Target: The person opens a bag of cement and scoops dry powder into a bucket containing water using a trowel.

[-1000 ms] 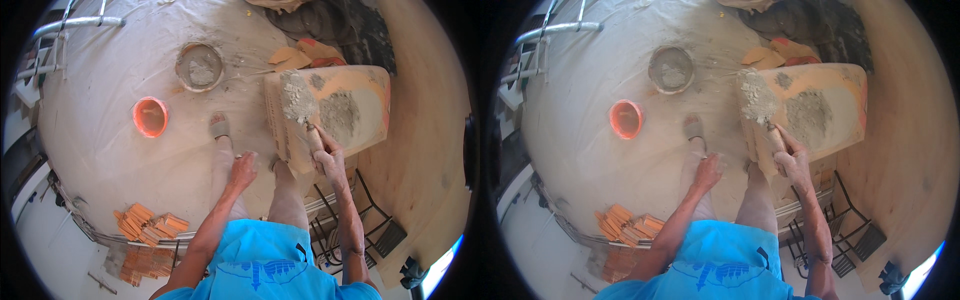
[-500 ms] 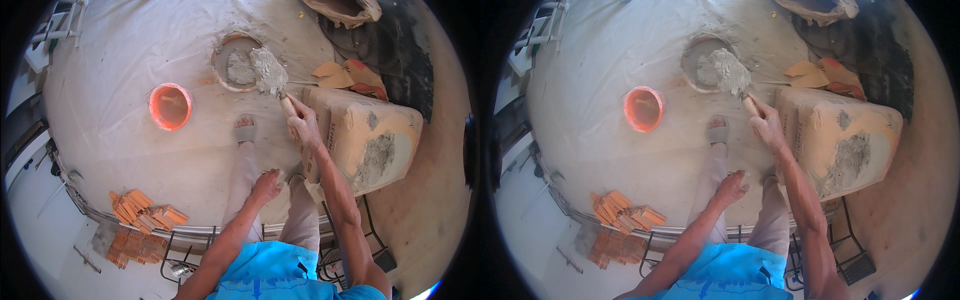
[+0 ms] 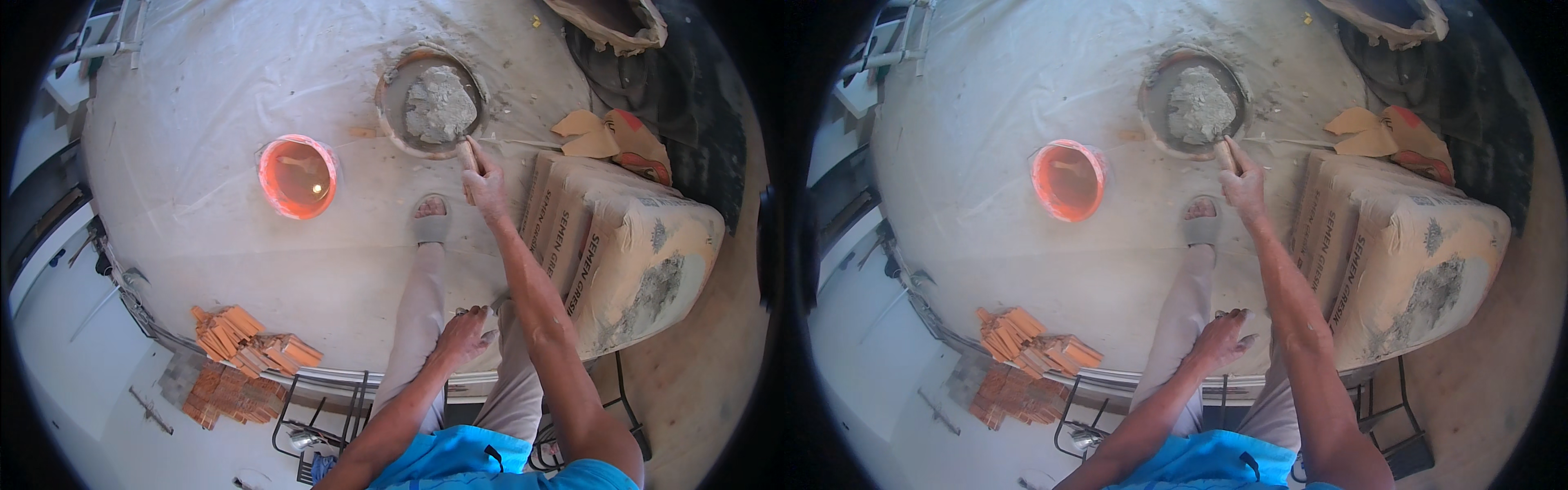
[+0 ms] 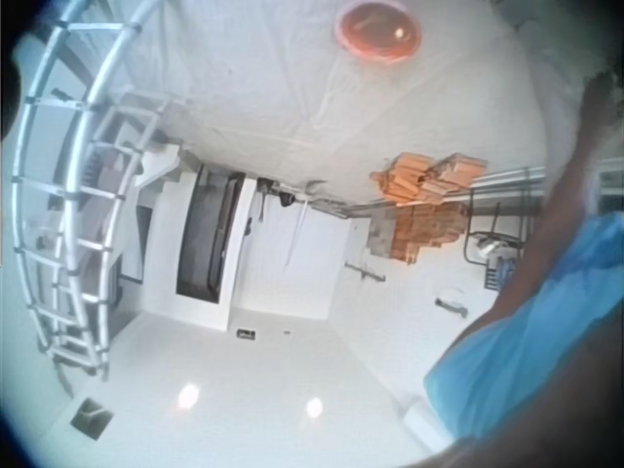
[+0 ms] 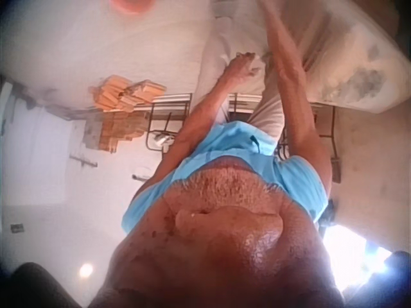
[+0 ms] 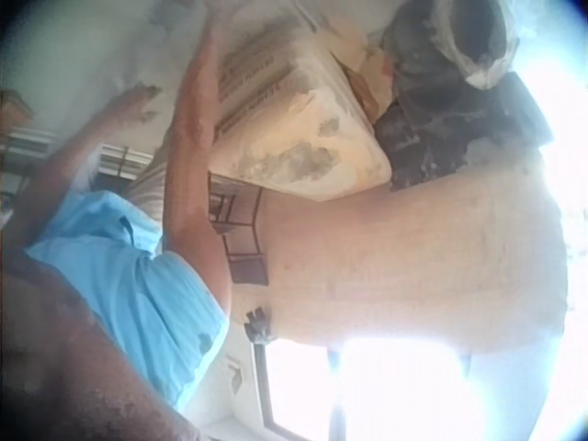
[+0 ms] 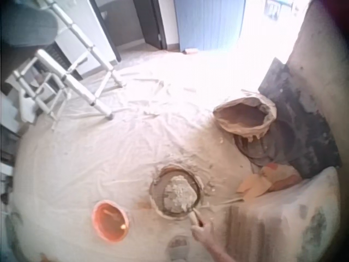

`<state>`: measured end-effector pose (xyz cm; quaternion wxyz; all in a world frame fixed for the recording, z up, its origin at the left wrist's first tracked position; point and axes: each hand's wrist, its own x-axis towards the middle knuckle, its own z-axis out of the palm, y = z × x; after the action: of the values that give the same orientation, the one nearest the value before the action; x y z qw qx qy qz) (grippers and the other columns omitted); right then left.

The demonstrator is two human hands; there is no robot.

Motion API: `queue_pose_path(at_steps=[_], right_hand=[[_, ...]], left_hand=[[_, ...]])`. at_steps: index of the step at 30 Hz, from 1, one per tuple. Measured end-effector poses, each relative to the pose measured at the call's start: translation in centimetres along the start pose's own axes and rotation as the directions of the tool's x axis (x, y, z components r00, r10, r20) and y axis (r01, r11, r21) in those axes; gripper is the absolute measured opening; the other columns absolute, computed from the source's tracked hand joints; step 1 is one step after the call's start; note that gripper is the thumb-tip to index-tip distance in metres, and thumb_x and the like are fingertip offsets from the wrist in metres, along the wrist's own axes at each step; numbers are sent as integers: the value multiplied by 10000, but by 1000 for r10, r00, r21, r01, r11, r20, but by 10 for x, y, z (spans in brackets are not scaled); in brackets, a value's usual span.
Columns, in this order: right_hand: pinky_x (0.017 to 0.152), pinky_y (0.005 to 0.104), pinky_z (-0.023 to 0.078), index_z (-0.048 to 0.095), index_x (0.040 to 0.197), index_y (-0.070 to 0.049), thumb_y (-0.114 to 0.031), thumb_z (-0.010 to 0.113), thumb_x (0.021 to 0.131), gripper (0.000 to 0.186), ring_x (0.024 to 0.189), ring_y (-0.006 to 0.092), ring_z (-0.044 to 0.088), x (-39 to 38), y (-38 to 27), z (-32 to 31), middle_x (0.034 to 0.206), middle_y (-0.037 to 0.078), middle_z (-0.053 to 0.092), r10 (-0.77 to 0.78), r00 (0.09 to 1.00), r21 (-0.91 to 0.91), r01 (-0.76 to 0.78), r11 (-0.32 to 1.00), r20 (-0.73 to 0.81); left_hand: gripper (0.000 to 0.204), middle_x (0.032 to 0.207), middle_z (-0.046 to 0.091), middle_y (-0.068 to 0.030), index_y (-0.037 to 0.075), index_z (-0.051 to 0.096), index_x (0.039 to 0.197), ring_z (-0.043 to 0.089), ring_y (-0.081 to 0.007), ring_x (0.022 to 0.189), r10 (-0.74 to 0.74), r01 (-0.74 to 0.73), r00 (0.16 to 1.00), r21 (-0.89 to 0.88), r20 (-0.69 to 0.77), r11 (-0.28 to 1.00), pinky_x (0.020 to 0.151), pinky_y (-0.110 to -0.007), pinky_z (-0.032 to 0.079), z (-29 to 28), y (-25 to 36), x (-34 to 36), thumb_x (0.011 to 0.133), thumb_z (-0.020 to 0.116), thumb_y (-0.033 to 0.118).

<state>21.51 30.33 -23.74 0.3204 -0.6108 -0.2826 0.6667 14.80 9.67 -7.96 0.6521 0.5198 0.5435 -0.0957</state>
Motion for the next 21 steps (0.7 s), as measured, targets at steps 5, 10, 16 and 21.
queue_pose_path(at_steps=[5, 10, 16, 21], right_hand=[[572, 262, 479, 583, 1469, -60, -27, 582, 737, 732, 622, 81, 550, 9, 22, 18, 861, 21, 627, -9, 999, -20, 8, 1000, -35], [636, 268, 496, 588, 1459, -43, -36, 587, 710, 749, 695, 91, 572, 16, 38, 23, 919, 39, 660, -67, 996, -49, 64, 997, -66], [569, 276, 489, 595, 1457, -61, -44, 599, 704, 753, 602, 92, 555, 14, 20, 26, 877, 46, 665, 10, 999, -71, -13, 997, -52], [532, 277, 474, 601, 1458, -89, -37, 611, 709, 752, 562, 90, 537, 15, 13, 22, 811, 24, 633, -19, 999, -129, 14, 992, -31]], left_hand=[[557, 1259, 625, -255, -31, 526, 1349, 630, -437, 1137, -9, 9, 1000, 10, 21, 1000, 957, -508, 530, -2, -2, -3, 912, 702, 267], [567, 1284, 620, -250, -24, 504, 1368, 620, -422, 1169, -36, 36, 996, 12, 84, 999, 984, -501, 522, -2, -2, -1, 929, 685, 286], [581, 1301, 612, -245, -27, 496, 1378, 618, -419, 1177, -51, 50, 995, 4, 90, 999, 991, -498, 524, -3, -1, -1, 932, 681, 297], [587, 1307, 609, -243, -29, 496, 1377, 617, -419, 1177, -50, 50, 996, 8, 79, 999, 988, -498, 524, -3, 0, -1, 927, 686, 297]])
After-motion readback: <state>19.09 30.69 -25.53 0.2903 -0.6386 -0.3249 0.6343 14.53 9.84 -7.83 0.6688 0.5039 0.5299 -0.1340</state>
